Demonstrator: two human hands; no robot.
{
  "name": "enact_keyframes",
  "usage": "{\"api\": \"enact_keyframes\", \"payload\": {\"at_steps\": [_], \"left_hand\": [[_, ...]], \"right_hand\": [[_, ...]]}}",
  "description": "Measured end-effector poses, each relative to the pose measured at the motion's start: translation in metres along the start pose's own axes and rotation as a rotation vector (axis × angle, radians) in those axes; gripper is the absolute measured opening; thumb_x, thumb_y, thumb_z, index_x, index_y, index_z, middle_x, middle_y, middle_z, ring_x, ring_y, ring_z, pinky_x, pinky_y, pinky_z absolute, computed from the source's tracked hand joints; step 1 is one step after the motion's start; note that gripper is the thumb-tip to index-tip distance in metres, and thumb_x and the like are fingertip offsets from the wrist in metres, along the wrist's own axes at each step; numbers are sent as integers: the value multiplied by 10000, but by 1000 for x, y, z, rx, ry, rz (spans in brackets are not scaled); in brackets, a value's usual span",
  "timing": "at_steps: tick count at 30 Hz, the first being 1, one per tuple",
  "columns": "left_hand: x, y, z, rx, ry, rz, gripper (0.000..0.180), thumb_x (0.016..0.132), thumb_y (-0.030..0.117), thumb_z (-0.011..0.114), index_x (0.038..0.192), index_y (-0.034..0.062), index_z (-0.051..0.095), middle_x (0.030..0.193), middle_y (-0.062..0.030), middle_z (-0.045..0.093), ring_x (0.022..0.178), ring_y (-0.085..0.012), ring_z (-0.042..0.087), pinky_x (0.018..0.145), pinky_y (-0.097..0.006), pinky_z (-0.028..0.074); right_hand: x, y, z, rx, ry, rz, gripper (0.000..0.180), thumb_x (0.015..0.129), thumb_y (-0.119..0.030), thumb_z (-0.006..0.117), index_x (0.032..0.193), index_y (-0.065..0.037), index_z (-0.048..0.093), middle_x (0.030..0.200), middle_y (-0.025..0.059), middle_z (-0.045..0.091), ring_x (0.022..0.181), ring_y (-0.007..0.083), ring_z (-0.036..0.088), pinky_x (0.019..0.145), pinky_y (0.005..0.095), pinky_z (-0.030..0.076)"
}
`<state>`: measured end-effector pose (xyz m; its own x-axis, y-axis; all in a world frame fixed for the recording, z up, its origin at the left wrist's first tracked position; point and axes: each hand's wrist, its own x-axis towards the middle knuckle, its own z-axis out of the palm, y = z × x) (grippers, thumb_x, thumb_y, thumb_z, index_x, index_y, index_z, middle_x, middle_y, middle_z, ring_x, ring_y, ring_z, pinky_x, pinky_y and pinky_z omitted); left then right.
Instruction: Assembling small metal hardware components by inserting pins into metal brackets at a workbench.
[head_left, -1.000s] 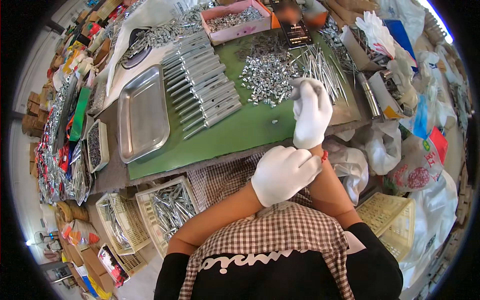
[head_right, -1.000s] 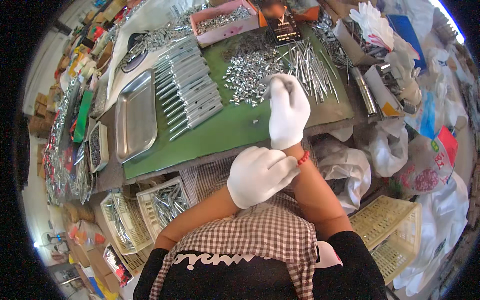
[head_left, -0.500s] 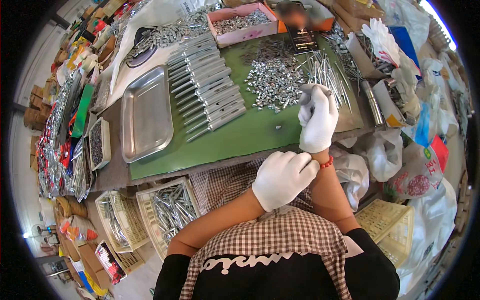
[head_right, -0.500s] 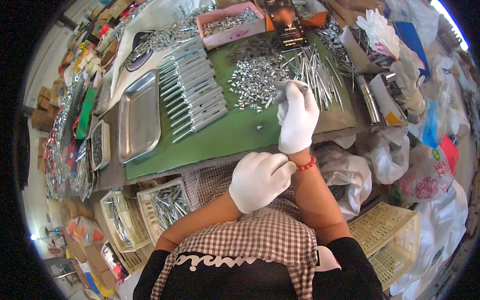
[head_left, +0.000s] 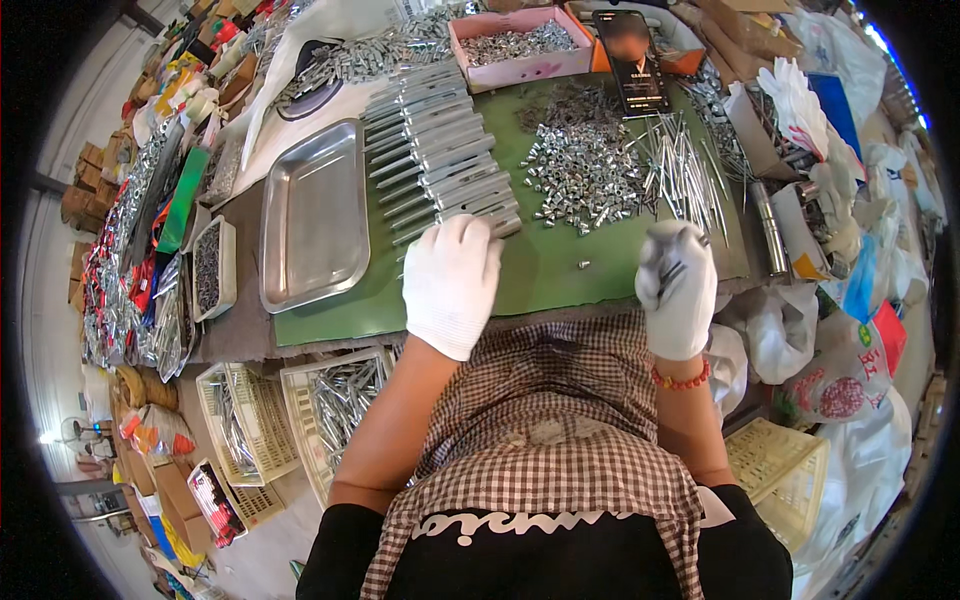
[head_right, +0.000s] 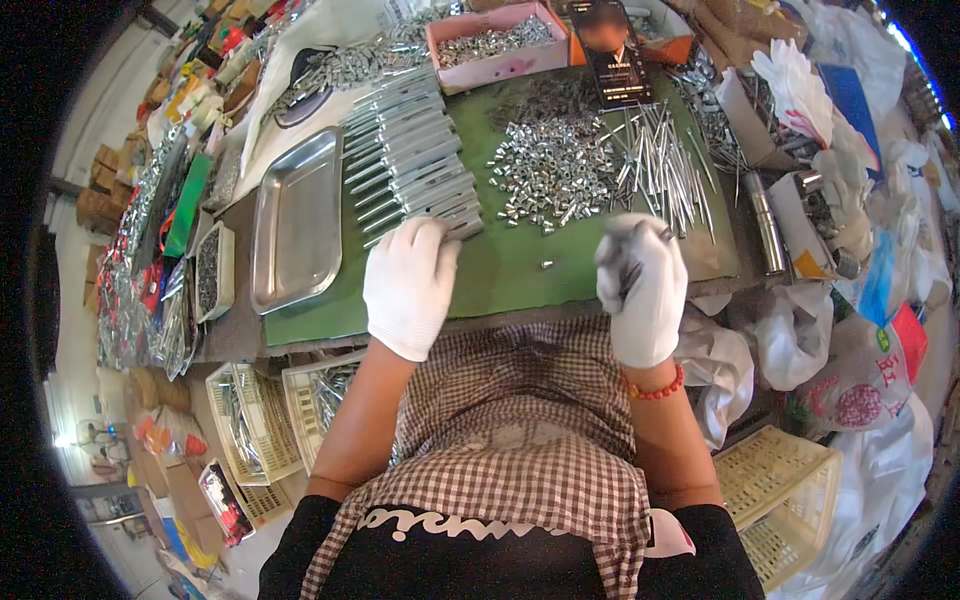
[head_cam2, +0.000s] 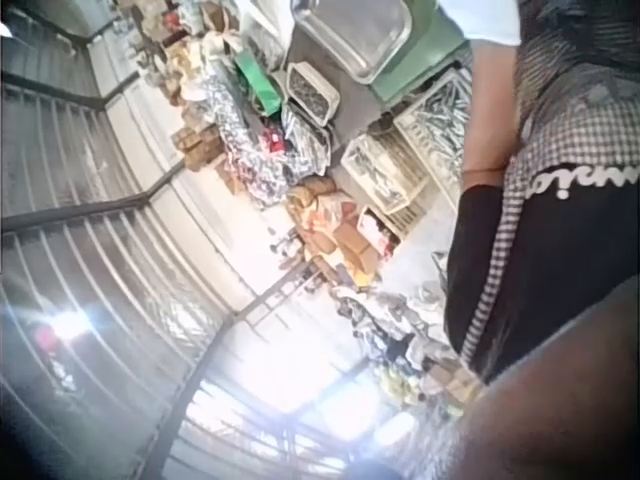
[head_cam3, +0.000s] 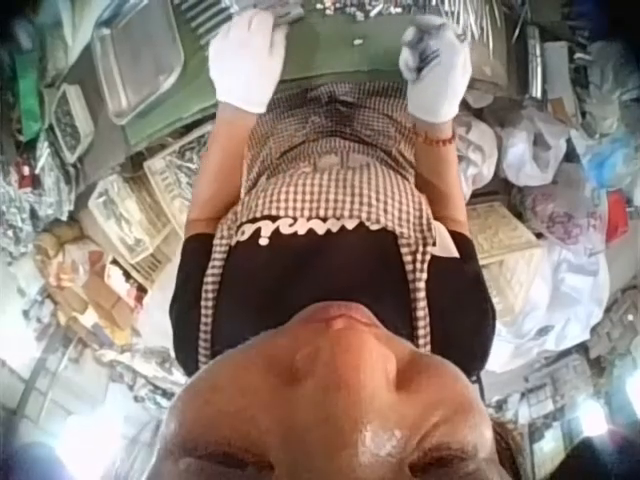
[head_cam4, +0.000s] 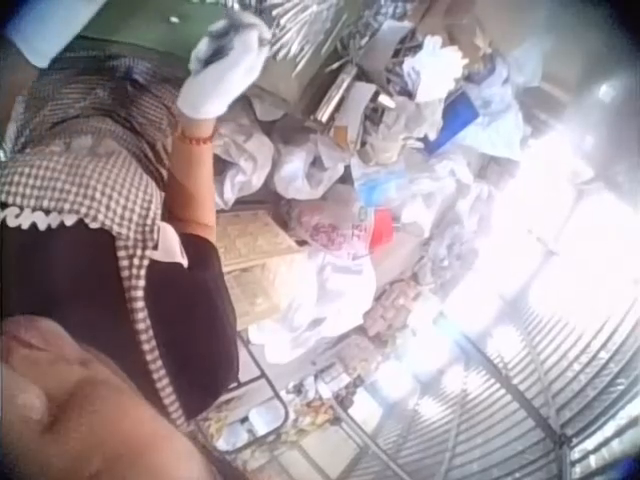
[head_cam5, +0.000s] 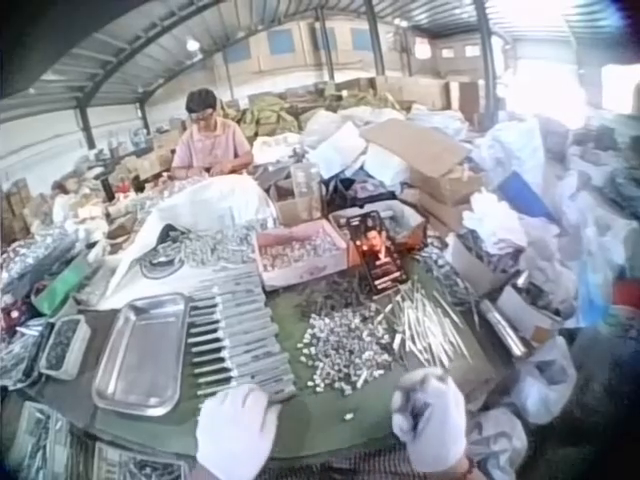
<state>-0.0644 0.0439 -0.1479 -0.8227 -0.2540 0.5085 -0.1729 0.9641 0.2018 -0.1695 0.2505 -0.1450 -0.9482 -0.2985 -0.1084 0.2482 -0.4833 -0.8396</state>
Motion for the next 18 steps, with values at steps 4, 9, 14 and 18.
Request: {"api": "enact_keyframes", "payload": {"at_steps": [4, 9, 14, 18], "left_hand": [[2, -1, -3, -4, -78, -11, 134, 834, 131, 692, 946, 73, 648, 957, -100, 646, 865, -325, 616, 777, -434, 488], [3, -2, -8, 17, -193, 70, 142, 801, 126, 722, 919, 74, 661, 951, -94, 641, 872, -320, 614, 781, -428, 489], [-10, -14, -13, -363, -77, 170, 248, 788, 107, 723, 1010, 46, 631, 921, -109, 644, 830, -337, 636, 736, -430, 509], [10, 5, -22, -227, -424, 317, 279, 836, 136, 683, 1094, 50, 620, 917, -105, 651, 820, -326, 650, 714, -424, 524]], "right_hand": [[-10, 2, -3, -204, -78, 4, 253, 1033, -193, 440, 988, -17, 615, 782, 42, 595, 519, 46, 405, 443, 195, 286], [-18, -1, -3, -357, -215, 46, 233, 984, -72, 484, 1108, 17, 660, 817, 11, 595, 609, 18, 419, 544, 178, 341], [-26, -11, 5, -585, -321, 131, 276, 1017, -118, 493, 1218, -10, 649, 852, 1, 621, 626, 20, 472, 566, 184, 390], [-23, -8, 18, -577, -268, 226, 307, 1039, -135, 482, 1282, -2, 615, 790, -20, 607, 592, 22, 477, 554, 200, 407]]}}
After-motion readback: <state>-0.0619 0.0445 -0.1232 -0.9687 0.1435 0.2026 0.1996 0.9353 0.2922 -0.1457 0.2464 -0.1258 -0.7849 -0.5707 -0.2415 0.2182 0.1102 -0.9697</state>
